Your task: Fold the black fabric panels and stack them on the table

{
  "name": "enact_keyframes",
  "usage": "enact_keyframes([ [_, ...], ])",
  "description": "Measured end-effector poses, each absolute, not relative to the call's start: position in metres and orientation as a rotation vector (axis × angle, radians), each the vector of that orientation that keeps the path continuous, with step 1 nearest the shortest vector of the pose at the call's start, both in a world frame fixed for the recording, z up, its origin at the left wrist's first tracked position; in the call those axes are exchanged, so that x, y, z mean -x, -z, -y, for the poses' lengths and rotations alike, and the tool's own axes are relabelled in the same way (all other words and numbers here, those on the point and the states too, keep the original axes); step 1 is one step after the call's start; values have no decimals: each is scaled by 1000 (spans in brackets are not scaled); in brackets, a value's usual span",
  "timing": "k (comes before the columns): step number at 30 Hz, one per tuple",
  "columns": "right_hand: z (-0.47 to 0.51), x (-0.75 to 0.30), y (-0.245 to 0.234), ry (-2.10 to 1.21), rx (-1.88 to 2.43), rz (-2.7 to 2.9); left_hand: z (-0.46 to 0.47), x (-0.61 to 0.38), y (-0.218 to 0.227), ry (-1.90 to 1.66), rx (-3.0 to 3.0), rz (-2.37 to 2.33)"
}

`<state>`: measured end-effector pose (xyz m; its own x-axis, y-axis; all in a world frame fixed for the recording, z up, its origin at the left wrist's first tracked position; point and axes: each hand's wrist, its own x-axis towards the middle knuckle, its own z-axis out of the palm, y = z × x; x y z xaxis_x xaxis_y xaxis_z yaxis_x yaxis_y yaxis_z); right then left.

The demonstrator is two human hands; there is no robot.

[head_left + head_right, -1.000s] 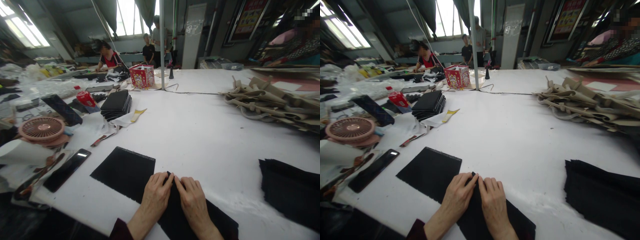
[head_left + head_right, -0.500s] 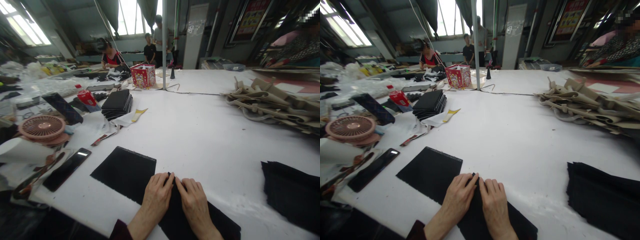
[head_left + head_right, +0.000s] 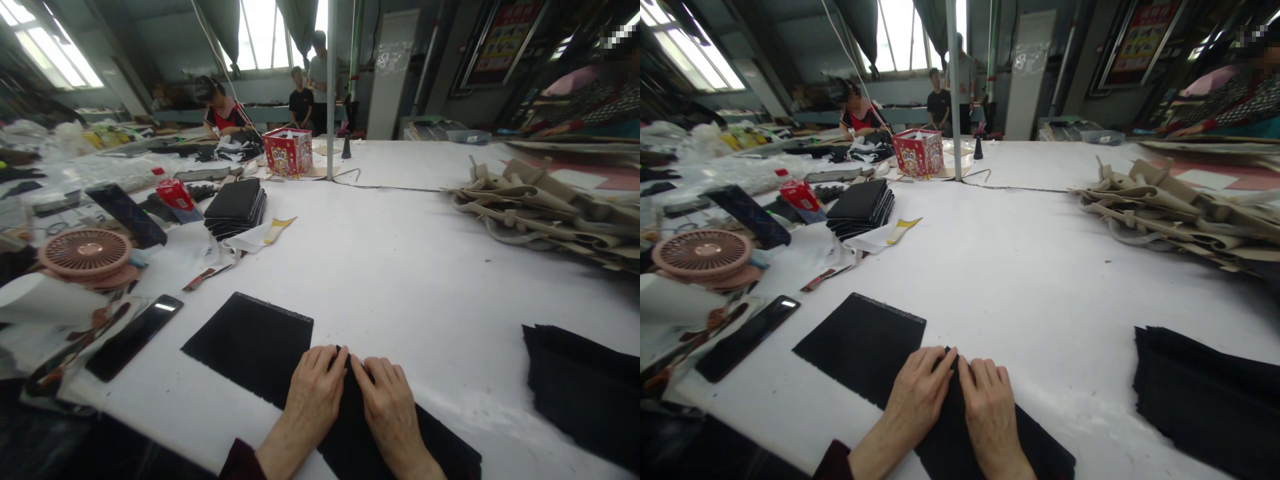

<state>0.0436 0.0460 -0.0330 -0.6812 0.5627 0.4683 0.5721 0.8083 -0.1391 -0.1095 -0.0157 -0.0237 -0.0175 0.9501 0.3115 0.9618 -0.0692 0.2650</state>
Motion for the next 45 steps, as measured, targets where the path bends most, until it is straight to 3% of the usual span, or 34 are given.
enact_keyframes([
  [20, -46, -43, 35, 24, 846, 2485, 18, 117, 7, 706, 2065, 2076],
  [33, -52, -49, 35, -143, 889, 2439, 4, 126, 6, 179, 2339, 1756],
  [45, -51, -75, 42, -56, 876, 2418, 4, 120, -6, 155, 2423, 1727],
])
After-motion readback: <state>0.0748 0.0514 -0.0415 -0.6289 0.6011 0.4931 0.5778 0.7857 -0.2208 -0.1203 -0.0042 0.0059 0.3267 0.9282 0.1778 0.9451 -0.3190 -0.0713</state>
